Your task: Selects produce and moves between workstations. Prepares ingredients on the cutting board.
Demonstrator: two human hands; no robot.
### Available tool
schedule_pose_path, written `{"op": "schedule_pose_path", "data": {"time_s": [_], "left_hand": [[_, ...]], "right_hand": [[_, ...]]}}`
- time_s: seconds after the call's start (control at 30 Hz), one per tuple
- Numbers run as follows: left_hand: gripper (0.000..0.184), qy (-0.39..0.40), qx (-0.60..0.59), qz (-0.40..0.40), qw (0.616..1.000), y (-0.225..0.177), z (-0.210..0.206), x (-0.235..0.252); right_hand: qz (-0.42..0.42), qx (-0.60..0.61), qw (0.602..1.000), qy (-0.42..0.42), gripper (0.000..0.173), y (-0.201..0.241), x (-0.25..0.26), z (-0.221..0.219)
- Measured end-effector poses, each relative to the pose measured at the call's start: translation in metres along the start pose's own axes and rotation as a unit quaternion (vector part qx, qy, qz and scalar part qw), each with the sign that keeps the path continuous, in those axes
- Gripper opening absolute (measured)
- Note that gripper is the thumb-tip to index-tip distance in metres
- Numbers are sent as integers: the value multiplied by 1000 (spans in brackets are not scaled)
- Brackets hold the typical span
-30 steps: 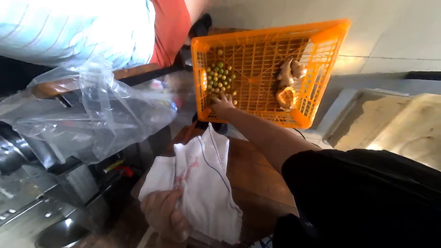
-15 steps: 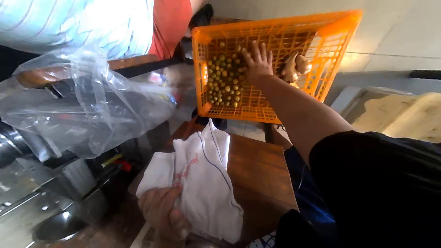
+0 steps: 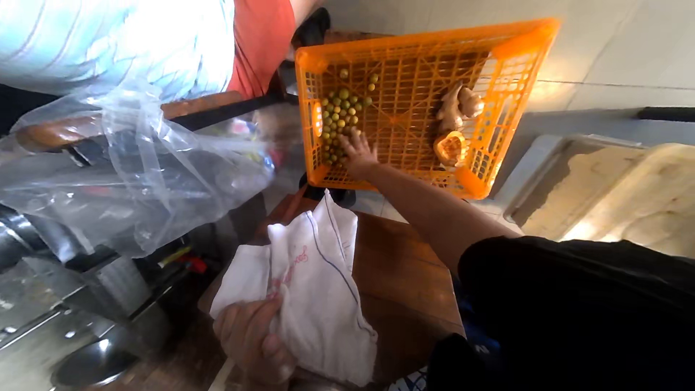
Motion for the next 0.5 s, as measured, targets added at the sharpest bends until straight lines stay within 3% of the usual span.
{"op": "schedule_pose_path", "data": {"time_s": [0.13, 0.23, 0.4, 0.5], "left_hand": [[75, 13, -4, 0, 1000, 0, 0, 1], [75, 15, -1, 1, 1000, 0, 0, 0], [75, 21, 8, 13, 1000, 5, 0, -5], [74, 28, 20, 2, 999, -4, -2, 4]], "right_hand": [[66, 23, 997, 45, 65, 23, -12, -10], [80, 9, 997, 4, 60, 18, -25, 5], [-26, -31, 997, -64, 63, -38, -45, 36], [-126, -17, 991, -48, 82, -67, -57, 43]]}}
Point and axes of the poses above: each hand's wrist, its own x-axis towards the middle knuckle, its own z-axis out of the back of the hand, y = z × x, the point moved 6 cm from there along x, towards the middle knuckle, and after that the axes turned 8 degrees about -x, right-handed, at the moved point
